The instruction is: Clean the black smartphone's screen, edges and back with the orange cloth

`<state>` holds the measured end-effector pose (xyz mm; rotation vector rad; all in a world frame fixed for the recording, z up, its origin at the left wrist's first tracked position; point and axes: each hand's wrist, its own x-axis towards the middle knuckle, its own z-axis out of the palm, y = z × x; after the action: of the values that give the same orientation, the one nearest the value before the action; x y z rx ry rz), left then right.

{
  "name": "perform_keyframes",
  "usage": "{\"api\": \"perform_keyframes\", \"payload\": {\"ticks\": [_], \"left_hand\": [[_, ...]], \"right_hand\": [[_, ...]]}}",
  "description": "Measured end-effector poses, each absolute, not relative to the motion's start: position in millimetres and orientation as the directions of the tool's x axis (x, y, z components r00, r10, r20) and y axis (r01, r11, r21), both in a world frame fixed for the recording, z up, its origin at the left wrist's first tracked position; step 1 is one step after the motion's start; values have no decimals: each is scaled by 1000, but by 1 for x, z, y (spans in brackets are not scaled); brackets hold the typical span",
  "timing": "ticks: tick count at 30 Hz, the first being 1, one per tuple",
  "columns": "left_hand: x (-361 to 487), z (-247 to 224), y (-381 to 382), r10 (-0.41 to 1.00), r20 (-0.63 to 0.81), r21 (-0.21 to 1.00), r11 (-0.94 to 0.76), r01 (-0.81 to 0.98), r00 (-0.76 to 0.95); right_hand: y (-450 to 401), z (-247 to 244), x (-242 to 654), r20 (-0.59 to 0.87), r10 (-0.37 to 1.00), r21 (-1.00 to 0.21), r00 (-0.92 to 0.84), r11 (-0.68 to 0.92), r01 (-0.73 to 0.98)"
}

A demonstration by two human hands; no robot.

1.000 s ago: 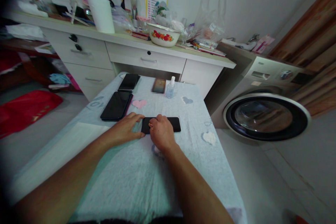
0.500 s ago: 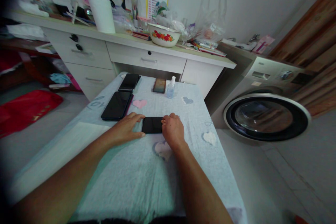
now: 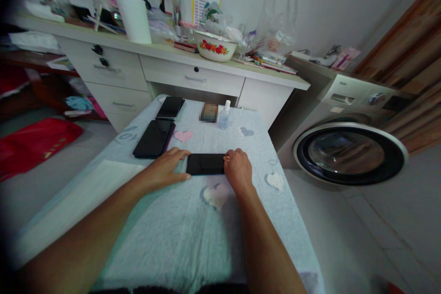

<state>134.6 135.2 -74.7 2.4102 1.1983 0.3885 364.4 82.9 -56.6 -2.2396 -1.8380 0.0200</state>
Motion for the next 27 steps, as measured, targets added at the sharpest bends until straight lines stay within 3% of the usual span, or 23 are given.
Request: {"api": "perform_keyframes", "payload": {"ticks": [14,27], "left_hand": [[136,-76,136,804,60,485,-542,687,592],[135,-80,137,802,84,482,-553,680,592]], "right_hand": [[79,-56,356,130,977,-200,169,-141,970],[78,-62,333,169,984,-269,-48,93,959]]}}
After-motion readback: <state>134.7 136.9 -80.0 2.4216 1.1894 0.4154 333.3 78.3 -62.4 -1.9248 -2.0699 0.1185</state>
